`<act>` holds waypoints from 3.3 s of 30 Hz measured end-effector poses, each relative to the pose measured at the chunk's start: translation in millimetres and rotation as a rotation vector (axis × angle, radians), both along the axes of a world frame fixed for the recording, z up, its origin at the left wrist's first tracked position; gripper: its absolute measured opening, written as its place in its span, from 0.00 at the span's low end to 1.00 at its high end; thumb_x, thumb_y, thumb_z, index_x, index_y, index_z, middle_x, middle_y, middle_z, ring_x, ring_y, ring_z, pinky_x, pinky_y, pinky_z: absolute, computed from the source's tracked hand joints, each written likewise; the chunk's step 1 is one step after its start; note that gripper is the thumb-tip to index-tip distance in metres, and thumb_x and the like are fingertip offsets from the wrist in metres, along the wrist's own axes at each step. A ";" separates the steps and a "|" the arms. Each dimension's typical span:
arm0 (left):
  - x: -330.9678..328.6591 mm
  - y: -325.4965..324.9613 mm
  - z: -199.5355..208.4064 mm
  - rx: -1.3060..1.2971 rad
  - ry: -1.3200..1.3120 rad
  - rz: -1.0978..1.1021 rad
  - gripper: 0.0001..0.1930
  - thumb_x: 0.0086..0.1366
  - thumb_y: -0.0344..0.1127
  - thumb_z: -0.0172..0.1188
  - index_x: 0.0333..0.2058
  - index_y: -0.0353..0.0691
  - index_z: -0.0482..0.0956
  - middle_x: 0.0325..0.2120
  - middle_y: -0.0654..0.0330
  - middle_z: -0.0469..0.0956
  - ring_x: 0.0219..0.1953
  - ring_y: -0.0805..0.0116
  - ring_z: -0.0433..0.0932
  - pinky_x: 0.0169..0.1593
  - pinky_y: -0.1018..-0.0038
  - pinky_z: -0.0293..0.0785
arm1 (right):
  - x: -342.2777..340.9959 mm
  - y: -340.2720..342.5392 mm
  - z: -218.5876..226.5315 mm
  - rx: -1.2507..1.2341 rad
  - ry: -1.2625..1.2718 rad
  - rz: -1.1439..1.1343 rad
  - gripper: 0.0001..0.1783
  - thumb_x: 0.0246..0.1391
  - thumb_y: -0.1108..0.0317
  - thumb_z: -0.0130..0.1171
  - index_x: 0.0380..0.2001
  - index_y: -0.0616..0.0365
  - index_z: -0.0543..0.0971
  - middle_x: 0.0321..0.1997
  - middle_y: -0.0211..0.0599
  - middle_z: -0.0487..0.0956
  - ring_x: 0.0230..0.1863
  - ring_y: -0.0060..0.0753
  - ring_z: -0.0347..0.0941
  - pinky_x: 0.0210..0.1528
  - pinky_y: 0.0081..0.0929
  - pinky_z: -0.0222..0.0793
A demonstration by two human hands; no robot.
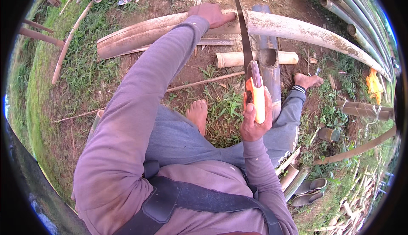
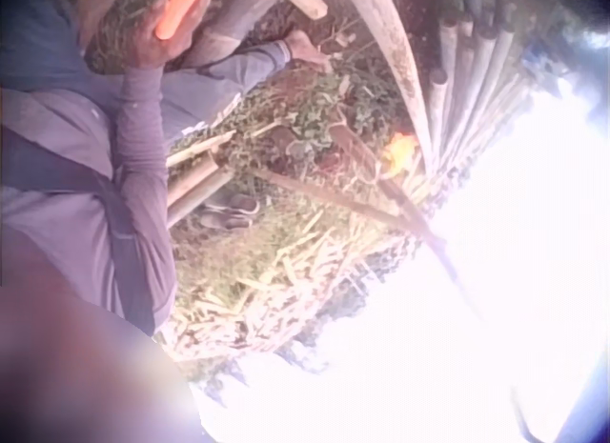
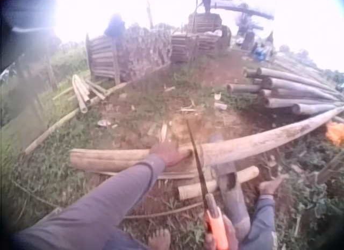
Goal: The person sits on the ground and uses a hand saw to cut long bamboo poles into shorter sections. They repeatedly position the bamboo, saw through it, and set the cut pieces aside.
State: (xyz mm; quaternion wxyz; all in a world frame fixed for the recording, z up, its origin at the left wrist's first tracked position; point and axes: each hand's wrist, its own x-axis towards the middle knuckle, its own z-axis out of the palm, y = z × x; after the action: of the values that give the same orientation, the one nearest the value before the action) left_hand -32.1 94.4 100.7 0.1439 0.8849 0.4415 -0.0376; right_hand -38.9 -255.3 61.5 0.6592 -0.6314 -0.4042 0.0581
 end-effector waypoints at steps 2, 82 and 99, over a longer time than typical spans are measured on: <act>1.2 -0.3 -3.5 -0.003 -0.009 0.008 0.47 0.64 0.80 0.42 0.58 0.43 0.84 0.55 0.51 0.84 0.56 0.54 0.84 0.58 0.54 0.77 | -3.8 -0.4 -0.7 0.009 0.117 0.023 0.37 0.69 0.58 0.63 0.68 0.77 0.66 0.69 0.56 0.70 0.65 0.46 0.73 0.62 0.37 0.79; -324.1 146.4 -111.2 0.433 -0.755 1.128 0.51 0.54 0.63 0.77 0.66 0.34 0.67 0.61 0.42 0.71 0.65 0.48 0.71 0.69 0.55 0.65 | 14.4 14.5 13.4 -0.047 -0.115 -0.115 0.28 0.67 0.74 0.61 0.66 0.75 0.70 0.64 0.55 0.77 0.63 0.41 0.76 0.64 0.35 0.74; -148.6 77.2 -8.6 0.302 0.147 -0.100 0.55 0.47 0.50 0.82 0.71 0.49 0.60 0.61 0.50 0.73 0.65 0.48 0.73 0.68 0.51 0.68 | 16.8 14.9 -0.4 -0.123 -0.057 -0.078 0.26 0.69 0.70 0.59 0.65 0.75 0.70 0.57 0.52 0.81 0.56 0.39 0.81 0.57 0.32 0.79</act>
State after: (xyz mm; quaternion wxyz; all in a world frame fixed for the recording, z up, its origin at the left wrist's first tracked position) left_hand -180.7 171.6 92.1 -0.0256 0.9122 0.4067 -0.0424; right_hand -22.1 -240.4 61.1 0.6093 -0.6873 -0.3936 0.0391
